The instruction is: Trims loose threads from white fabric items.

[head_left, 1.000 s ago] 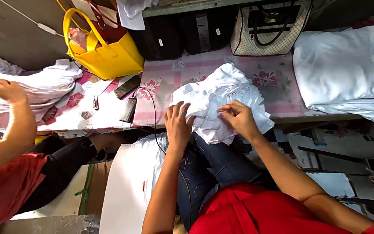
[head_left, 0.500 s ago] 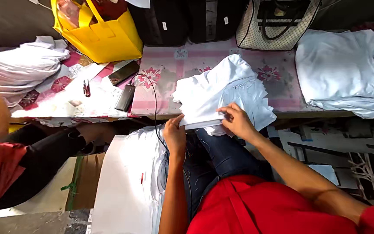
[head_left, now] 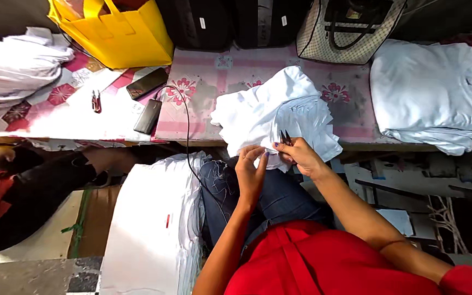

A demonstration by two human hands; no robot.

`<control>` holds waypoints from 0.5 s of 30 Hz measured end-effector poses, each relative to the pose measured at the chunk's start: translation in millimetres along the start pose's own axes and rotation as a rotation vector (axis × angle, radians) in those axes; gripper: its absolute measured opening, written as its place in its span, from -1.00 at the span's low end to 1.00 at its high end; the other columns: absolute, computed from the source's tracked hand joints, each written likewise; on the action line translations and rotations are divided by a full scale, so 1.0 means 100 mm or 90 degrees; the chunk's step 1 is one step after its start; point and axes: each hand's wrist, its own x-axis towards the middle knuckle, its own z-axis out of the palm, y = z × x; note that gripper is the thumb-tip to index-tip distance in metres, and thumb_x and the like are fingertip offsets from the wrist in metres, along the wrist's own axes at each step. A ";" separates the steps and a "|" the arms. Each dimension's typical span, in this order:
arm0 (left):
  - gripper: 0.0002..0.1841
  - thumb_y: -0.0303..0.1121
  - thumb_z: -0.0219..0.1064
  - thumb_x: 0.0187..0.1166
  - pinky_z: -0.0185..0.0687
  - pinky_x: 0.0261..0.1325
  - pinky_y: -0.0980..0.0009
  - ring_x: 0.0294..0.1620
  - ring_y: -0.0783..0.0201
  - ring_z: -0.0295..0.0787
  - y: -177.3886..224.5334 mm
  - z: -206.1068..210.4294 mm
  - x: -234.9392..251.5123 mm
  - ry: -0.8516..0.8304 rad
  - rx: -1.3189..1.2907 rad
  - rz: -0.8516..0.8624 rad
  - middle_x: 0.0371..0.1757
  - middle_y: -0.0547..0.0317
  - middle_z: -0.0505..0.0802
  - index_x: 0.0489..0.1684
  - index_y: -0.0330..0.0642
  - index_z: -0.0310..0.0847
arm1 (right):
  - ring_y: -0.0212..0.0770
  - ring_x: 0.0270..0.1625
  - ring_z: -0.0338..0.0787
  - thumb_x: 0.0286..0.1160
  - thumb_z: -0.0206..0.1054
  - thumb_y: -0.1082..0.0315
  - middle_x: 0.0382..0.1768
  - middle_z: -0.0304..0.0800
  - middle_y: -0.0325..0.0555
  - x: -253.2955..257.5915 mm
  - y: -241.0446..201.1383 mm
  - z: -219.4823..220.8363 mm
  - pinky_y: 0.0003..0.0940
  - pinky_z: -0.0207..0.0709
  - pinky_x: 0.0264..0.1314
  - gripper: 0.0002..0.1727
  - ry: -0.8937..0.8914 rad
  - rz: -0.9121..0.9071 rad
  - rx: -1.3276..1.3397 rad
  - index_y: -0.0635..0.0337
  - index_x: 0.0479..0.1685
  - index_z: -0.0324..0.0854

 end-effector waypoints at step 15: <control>-0.85 -0.59 0.45 0.43 0.77 0.23 0.26 0.10 -0.02 0.89 -0.16 0.24 0.01 0.071 0.208 0.245 0.03 -0.27 0.89 -0.15 -0.46 0.85 | -0.46 -0.36 0.61 0.59 0.34 0.38 -0.39 0.67 -0.23 -0.05 0.10 -0.01 -0.49 0.52 -0.23 -0.78 0.039 -0.147 -0.215 0.26 -0.43 0.68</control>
